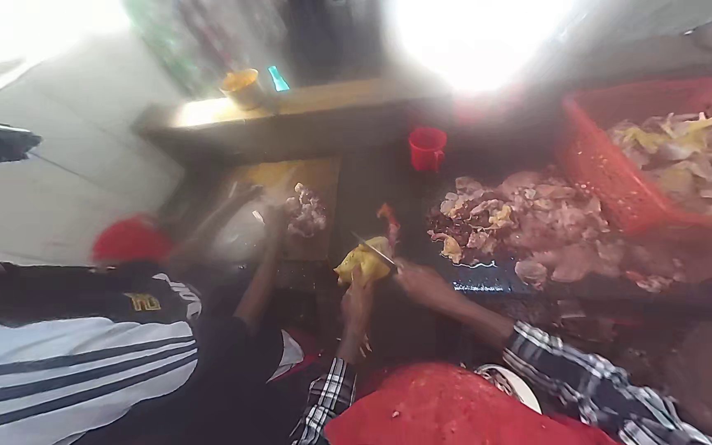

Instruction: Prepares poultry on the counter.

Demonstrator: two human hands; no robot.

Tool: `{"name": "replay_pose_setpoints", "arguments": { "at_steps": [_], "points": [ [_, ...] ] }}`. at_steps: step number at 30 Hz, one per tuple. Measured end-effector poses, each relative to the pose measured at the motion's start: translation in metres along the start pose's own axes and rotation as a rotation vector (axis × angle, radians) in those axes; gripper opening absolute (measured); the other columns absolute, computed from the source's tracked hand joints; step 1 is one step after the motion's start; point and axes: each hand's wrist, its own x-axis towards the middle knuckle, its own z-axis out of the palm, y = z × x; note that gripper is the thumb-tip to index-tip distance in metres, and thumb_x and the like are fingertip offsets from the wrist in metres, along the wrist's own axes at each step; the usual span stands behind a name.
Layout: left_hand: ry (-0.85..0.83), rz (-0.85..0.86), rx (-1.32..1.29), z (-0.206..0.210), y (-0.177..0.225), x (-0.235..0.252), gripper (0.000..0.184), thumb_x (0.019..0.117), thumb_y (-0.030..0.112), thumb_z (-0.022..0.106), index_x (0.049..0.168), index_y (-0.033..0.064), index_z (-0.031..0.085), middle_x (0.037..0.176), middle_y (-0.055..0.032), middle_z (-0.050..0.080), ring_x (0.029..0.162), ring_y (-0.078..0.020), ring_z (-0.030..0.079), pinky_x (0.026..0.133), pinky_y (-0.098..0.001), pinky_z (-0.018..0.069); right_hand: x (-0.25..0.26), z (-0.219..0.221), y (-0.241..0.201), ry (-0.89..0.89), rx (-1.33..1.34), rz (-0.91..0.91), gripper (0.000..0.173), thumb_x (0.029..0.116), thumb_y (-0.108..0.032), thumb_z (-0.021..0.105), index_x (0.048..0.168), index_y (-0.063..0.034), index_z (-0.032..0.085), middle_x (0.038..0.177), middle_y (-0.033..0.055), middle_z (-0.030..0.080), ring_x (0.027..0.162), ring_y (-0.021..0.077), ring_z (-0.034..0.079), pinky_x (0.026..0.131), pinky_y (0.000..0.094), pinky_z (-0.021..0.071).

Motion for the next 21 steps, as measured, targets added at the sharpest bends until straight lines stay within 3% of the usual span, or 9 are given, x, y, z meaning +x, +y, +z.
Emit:
{"name": "replay_pose_setpoints", "arguments": {
  "at_steps": [4, 6, 7, 9, 11, 15, 18, 20, 21],
  "points": [
    [0.032, -0.007, 0.023, 0.006, 0.000, -0.011, 0.072, 0.1011, 0.055, 0.055, 0.163, 0.0288, 0.027, 0.102, -0.0165, 0.075, 0.089, -0.0363, 0.073, 0.081, -0.0582, 0.0580, 0.048, -0.013, -0.028, -0.010, -0.170, -0.093, 0.043, 0.1083, -0.030, 0.039, 0.143, -0.0096, 0.052, 0.118, 0.0244, 0.069, 0.107, 0.0462, 0.068, 0.087, 0.0673, 0.0534],
    [0.046, -0.008, -0.012, 0.003, -0.007, -0.012, 0.070, 0.1007, 0.054, 0.057, 0.161, 0.0294, 0.032, 0.100, -0.0168, 0.075, 0.088, -0.0367, 0.073, 0.081, -0.0588, 0.0579, 0.060, -0.020, -0.030, -0.145, -0.093, -0.063, 0.043, 0.1073, -0.030, 0.043, 0.142, -0.0068, 0.051, 0.120, 0.0260, 0.067, 0.110, 0.0457, 0.067, 0.089, 0.0675, 0.0519],
    [0.047, -0.001, -0.019, 0.002, -0.013, -0.010, 0.069, 0.1004, 0.054, 0.057, 0.161, 0.0309, 0.033, 0.101, -0.0161, 0.075, 0.089, -0.0363, 0.073, 0.081, -0.0585, 0.0582, 0.061, -0.023, -0.026, -0.220, -0.017, -0.040, 0.044, 0.1069, -0.031, 0.044, 0.143, -0.0072, 0.048, 0.117, 0.0249, 0.067, 0.104, 0.0423, 0.068, 0.086, 0.0645, 0.0535],
    [0.042, 0.024, -0.046, -0.004, -0.020, -0.006, 0.069, 0.1003, 0.055, 0.057, 0.160, 0.0309, 0.034, 0.102, -0.0163, 0.075, 0.090, -0.0370, 0.073, 0.081, -0.0590, 0.0578, 0.045, -0.029, -0.011, -0.362, 0.175, 0.004, 0.051, 0.1074, -0.033, 0.046, 0.153, -0.0112, 0.038, 0.106, 0.0226, 0.065, 0.079, 0.0343, 0.066, 0.070, 0.0548, 0.0554],
    [0.027, 0.055, -0.067, -0.011, -0.023, -0.004, 0.068, 0.1012, 0.056, 0.055, 0.160, 0.0274, 0.035, 0.107, -0.0178, 0.074, 0.094, -0.0383, 0.072, 0.084, -0.0597, 0.0569, 0.012, -0.027, 0.013, -0.491, 0.388, 0.063, 0.045, 0.1084, -0.039, 0.046, 0.145, -0.0124, 0.041, 0.086, 0.0128, 0.058, 0.058, 0.0223, 0.056, 0.054, 0.0415, 0.0526],
    [-0.026, 0.101, -0.066, -0.027, -0.008, -0.001, 0.067, 0.1033, 0.053, 0.051, 0.159, 0.0197, 0.038, 0.126, -0.0195, 0.069, 0.109, -0.0384, 0.069, 0.096, -0.0597, 0.0533, -0.021, 0.009, 0.039, -0.614, 0.871, 0.144, 0.044, 0.1085, -0.043, 0.046, 0.144, -0.0183, 0.039, 0.080, 0.0037, 0.053, 0.053, 0.0141, 0.051, 0.048, 0.0328, 0.0500],
    [-0.083, 0.105, -0.088, -0.047, 0.008, 0.007, 0.060, 0.1043, 0.049, 0.052, 0.154, 0.0147, 0.046, 0.127, -0.0195, 0.068, 0.114, -0.0368, 0.068, 0.099, -0.0593, 0.0522, -0.027, 0.048, 0.024, -0.583, 1.031, 0.141, 0.040, 0.1081, -0.042, 0.046, 0.140, -0.0194, 0.041, 0.078, 0.0033, 0.052, 0.053, 0.0151, 0.051, 0.048, 0.0345, 0.0505],
    [-0.151, 0.072, -0.220, -0.072, 0.015, 0.019, 0.054, 0.1046, 0.046, 0.053, 0.148, 0.0125, 0.053, 0.122, -0.0164, 0.070, 0.107, -0.0306, 0.069, 0.094, -0.0542, 0.0556, -0.041, 0.061, 0.023, -0.550, 0.976, 0.074, 0.039, 0.1065, -0.042, 0.050, 0.137, -0.0176, 0.045, 0.075, 0.0059, 0.053, 0.051, 0.0187, 0.052, 0.048, 0.0388, 0.0509],
    [-0.191, 0.064, -0.357, -0.079, 0.017, 0.020, 0.049, 0.1054, 0.042, 0.054, 0.144, 0.0110, 0.055, 0.107, -0.0135, 0.070, 0.088, -0.0249, 0.069, 0.078, -0.0465, 0.0587, -0.055, 0.061, 0.031, -0.505, 0.917, 0.050, 0.039, 0.1063, -0.043, 0.050, 0.136, -0.0176, 0.046, 0.075, 0.0062, 0.053, 0.051, 0.0188, 0.053, 0.048, 0.0389, 0.0509]
  ]
}}
